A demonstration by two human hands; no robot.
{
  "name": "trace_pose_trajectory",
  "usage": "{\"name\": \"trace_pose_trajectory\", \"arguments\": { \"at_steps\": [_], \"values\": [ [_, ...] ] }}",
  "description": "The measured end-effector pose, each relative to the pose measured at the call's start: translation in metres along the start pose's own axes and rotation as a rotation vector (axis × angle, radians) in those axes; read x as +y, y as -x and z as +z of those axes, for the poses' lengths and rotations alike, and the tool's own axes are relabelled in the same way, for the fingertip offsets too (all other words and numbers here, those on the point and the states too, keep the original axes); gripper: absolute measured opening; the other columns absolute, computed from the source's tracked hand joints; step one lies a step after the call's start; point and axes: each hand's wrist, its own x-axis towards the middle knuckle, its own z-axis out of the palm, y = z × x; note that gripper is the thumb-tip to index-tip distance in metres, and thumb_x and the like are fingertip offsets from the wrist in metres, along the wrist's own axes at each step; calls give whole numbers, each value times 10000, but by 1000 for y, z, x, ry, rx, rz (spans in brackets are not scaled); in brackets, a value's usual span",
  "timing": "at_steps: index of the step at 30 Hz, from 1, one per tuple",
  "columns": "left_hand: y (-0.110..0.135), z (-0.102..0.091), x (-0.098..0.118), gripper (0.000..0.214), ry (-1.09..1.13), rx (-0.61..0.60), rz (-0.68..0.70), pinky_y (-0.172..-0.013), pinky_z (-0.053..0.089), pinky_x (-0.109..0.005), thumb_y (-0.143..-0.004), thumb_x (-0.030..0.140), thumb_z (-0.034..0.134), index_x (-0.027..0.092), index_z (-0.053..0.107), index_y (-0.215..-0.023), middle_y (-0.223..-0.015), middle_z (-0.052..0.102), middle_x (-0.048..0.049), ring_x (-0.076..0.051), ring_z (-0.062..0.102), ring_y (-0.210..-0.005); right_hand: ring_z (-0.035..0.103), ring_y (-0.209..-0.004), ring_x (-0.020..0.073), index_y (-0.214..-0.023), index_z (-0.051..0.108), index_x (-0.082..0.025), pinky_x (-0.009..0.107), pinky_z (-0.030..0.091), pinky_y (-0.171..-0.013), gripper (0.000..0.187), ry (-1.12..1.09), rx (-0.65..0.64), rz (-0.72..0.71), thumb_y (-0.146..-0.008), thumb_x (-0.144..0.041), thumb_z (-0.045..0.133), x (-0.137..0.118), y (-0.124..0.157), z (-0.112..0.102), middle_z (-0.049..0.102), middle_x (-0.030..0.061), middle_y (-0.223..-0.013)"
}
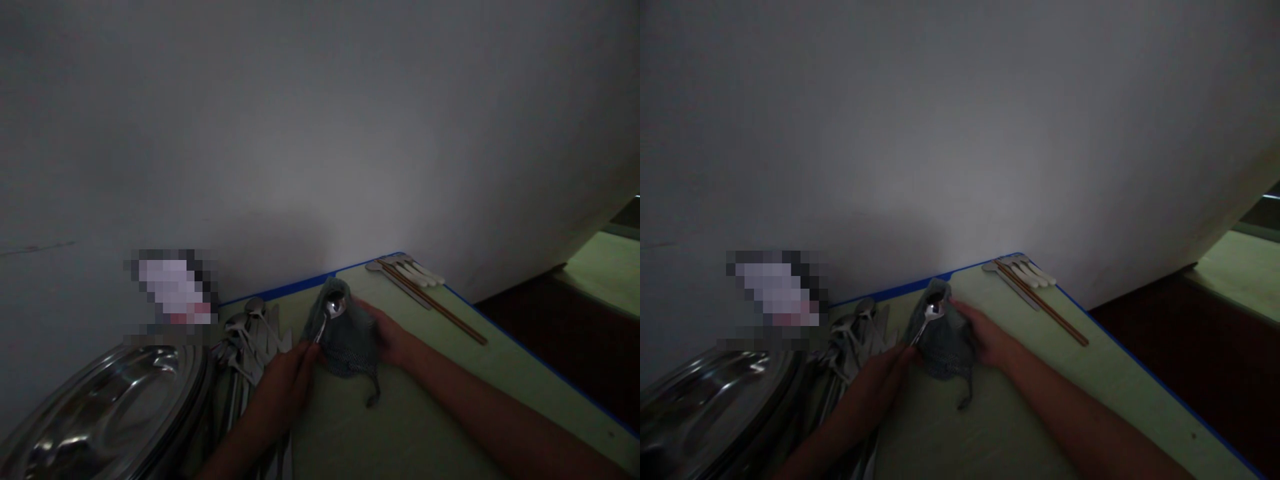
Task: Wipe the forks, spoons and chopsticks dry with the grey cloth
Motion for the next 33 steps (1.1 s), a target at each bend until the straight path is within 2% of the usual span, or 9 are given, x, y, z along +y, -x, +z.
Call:
{"name": "trace_pose_trajectory", "arguments": {
  "at_steps": [2, 4, 11, 16, 20, 23, 26, 30, 33],
  "values": [
    [0, 1, -1, 358, -71, -14, -2, -618, 411, -244, -909, 337, 246, 190, 567, -849, -703, 659, -36, -185, 628, -672, 651, -778, 179, -994, 566, -174, 352, 480, -783, 340, -199, -41, 76, -718, -368, 615, 0, 2, 6, 689, 41, -853],
    [0, 3, -2, 322, -143, -26, -4, -614, 403, -247, -903, 310, 269, 188, 562, -848, -740, 669, -48, -194, 639, -695, 643, -731, 152, -967, 566, -184, 316, 476, -769, 359, -289, -28, 65, -645, -275, 698, 2, 4, 12, 685, 12, -827],
    [1, 2, -3, 276, -131, -51, 99, -604, 393, -232, -914, 341, 305, 205, 544, -925, -770, 658, -20, -179, 632, -709, 612, -649, 128, -822, 599, -183, 270, 465, -676, 247, -281, 140, -58, -656, -339, 696, 6, 3, 18, 662, -14, -728],
    [1, 2, -3, 292, -176, -49, 106, -598, 386, -234, -922, 337, 283, 208, 544, -899, -735, 654, -16, -182, 633, -699, 599, -630, 148, -764, 601, -176, 279, 456, -634, 309, -299, 364, -70, -635, -443, 685, 3, -3, 16, 648, -10, -668],
    [2, 4, -1, 306, -219, -75, 123, -564, 367, -237, -924, 333, 271, 195, 533, -848, -684, 632, -19, -182, 621, -650, 584, -620, 158, -775, 613, -164, 274, 431, -593, 376, -203, 435, -85, -680, -528, 607, 6, -6, 13, 643, 6, -653],
    [3, 3, -1, 299, -215, -67, 145, -555, 358, -233, -924, 318, 266, 188, 520, -838, -668, 614, -17, -173, 607, -629, 580, -656, 171, -768, 625, -160, 283, 427, -618, 406, -93, 444, -67, -715, -555, 547, 10, -7, 10, 640, 18, -662],
    [3, 2, -1, 299, -176, -58, 142, -554, 356, -226, -923, 314, 269, 189, 521, -820, -669, 608, -11, -165, 603, -632, 584, -778, 188, -766, 628, -170, 295, 429, -717, 372, -25, 443, -80, -729, -530, 542, 12, -8, 8, 650, 22, -736],
    [3, 0, 0, 318, -99, -46, 87, -564, 366, -223, -924, 315, 255, 189, 536, -844, -677, 607, -7, -163, 603, -649, 584, -855, 181, -863, 611, -206, 304, 428, -794, 237, -141, 372, -89, -696, -374, 613, 9, -6, 10, 657, -1, -850],
    [3, 0, 1, 324, -91, -34, 80, -563, 366, -224, -924, 319, 253, 187, 539, -847, -656, 596, 0, -160, 597, -633, 596, -798, 174, -892, 585, -211, 312, 456, -755, 295, -142, 287, -77, -622, -273, 682, 5, -3, 12, 655, -4, -847]
  ]
}}
